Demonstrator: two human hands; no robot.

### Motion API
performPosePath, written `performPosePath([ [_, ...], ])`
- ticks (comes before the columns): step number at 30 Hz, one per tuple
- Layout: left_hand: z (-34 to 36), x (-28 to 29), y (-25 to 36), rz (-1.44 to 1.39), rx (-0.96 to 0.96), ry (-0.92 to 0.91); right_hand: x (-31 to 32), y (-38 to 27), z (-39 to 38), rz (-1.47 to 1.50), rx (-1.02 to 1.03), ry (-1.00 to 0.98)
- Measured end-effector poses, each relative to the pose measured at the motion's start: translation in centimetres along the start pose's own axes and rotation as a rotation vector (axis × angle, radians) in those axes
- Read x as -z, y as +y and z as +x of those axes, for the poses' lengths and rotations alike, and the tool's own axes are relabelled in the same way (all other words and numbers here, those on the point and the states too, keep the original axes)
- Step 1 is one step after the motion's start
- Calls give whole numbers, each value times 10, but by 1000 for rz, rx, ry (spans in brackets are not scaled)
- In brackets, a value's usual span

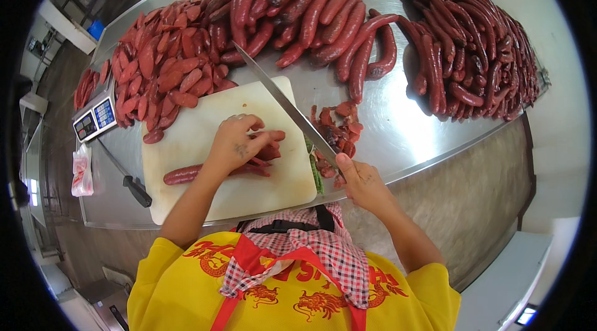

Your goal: The person slices long red meat pieces into smaller segments on a white cutting board using a knife. Sliced pieces are gathered and placed on the stainless steel table. The person repeats this process with multiple pieces throughout the clip.

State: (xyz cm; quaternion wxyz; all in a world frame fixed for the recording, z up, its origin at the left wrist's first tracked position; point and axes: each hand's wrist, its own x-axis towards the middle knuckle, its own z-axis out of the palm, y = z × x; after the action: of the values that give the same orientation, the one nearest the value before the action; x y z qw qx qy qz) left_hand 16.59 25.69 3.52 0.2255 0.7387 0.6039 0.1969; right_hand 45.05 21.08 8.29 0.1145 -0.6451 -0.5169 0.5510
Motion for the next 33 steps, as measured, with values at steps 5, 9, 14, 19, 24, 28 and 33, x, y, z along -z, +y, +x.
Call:
performPosePath([
  [5, 60, -6, 25, 358, 88, -397, 7, 17, -19, 59, 27, 140],
  [9, 82, -5, 35, 225, 117, -460, 17, 35, -35, 171, 11, 304],
  [14, 83, -20, 54, -438, 302, -561, 26, 46, -43, 304, -77, 394],
  [19, 43, -22, 35, -112, -23, -57, 24, 42, -36, 237, -28, 318],
  [24, -37, 17, -20, -118, 37, 343, 7, 35, -15, 89, 61, 148],
  [28, -99, 11, -32, -19, 149, 421, -23, 42, 1, 91, -44, -4],
  [33, -124, -18, -29, 99, 94, 503, -48, 66, 7, 366, -270, -75],
])
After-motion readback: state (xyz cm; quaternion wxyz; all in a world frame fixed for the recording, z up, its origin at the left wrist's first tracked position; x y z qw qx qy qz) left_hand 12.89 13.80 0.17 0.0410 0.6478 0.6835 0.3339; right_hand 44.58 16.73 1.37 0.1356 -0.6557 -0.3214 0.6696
